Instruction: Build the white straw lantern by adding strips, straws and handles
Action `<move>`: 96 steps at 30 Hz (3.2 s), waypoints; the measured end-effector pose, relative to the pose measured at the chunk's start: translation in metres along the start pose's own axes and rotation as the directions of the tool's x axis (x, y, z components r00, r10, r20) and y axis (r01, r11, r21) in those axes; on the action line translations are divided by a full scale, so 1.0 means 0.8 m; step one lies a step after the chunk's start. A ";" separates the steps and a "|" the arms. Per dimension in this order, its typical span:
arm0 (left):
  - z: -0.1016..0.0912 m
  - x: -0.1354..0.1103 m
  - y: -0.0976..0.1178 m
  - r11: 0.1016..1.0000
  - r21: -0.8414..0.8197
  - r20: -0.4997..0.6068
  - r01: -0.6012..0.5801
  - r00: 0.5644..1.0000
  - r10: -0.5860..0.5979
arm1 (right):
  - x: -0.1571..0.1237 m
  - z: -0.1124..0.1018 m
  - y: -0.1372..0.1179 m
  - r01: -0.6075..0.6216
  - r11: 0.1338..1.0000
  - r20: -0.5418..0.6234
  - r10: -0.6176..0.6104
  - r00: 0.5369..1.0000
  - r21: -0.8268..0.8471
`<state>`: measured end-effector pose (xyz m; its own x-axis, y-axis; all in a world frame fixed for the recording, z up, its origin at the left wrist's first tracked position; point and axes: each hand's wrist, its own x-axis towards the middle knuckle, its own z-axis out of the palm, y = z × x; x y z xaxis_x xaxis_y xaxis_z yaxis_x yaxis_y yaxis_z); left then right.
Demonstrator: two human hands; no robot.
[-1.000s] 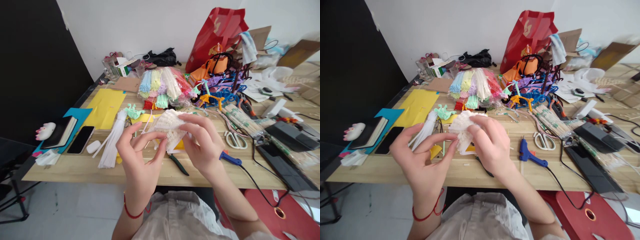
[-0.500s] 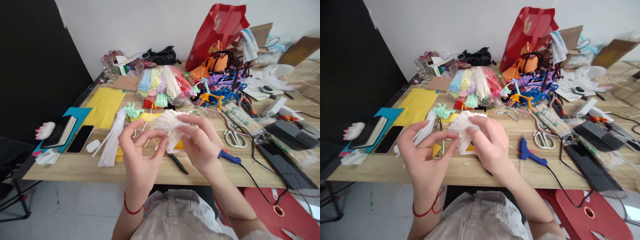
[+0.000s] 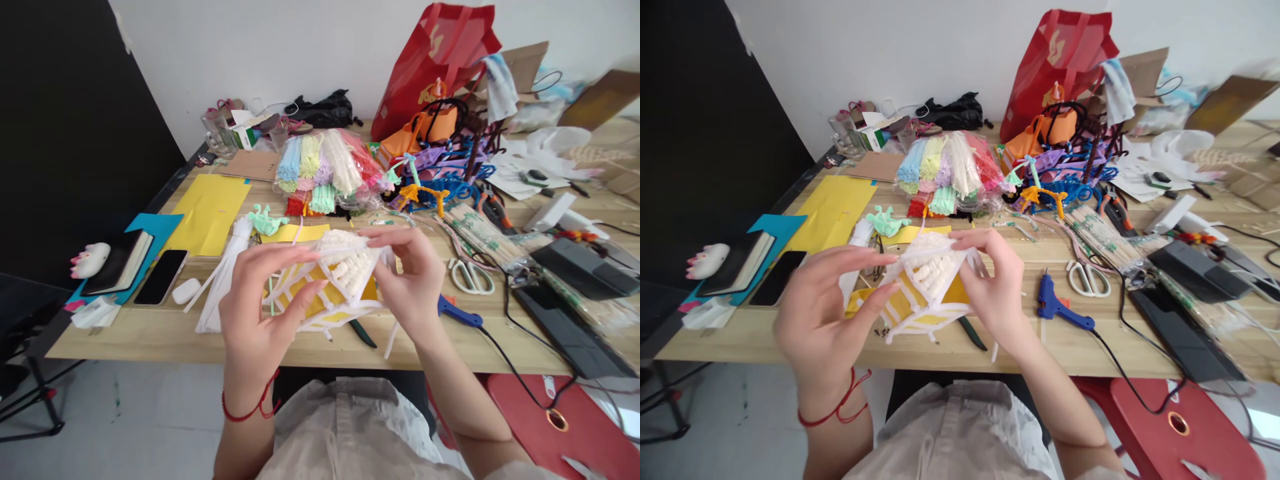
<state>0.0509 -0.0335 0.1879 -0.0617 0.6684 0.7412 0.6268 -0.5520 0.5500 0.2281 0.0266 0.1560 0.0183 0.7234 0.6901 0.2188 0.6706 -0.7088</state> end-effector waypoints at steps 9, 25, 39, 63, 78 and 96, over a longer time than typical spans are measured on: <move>-0.002 0.010 -0.014 0.951 0.192 0.213 -0.240 0.957 0.199 | -0.001 -0.002 0.000 -0.034 0.999 0.014 0.033 0.999 0.039; 0.001 0.000 -0.029 0.999 0.048 0.307 0.012 0.951 -0.026 | -0.012 0.000 0.014 -0.123 0.992 -0.069 0.121 0.990 -0.033; 0.034 -0.017 -0.033 0.984 0.106 0.140 -0.141 0.982 0.125 | -0.037 0.008 0.017 -0.326 0.940 -0.164 0.307 0.937 -0.102; 0.019 -0.001 -0.020 0.934 0.152 0.388 -0.323 0.889 0.244 | -0.022 -0.004 -0.028 -0.678 0.714 0.312 0.613 0.726 0.174; 0.005 -0.006 -0.007 0.952 0.105 0.363 -0.286 0.903 0.231 | -0.019 -0.009 -0.039 -0.701 0.658 0.348 0.612 0.710 0.274; -0.002 -0.003 -0.008 0.947 0.152 0.332 -0.281 0.918 0.219 | -0.018 -0.013 -0.040 -0.668 0.712 0.335 0.589 0.735 0.214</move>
<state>0.0458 -0.0321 0.1828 0.3384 0.6575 0.6732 0.7292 -0.6354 0.2540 0.2306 -0.0069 0.1707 -0.1846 0.9819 0.0413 -0.0654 0.0296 -0.9974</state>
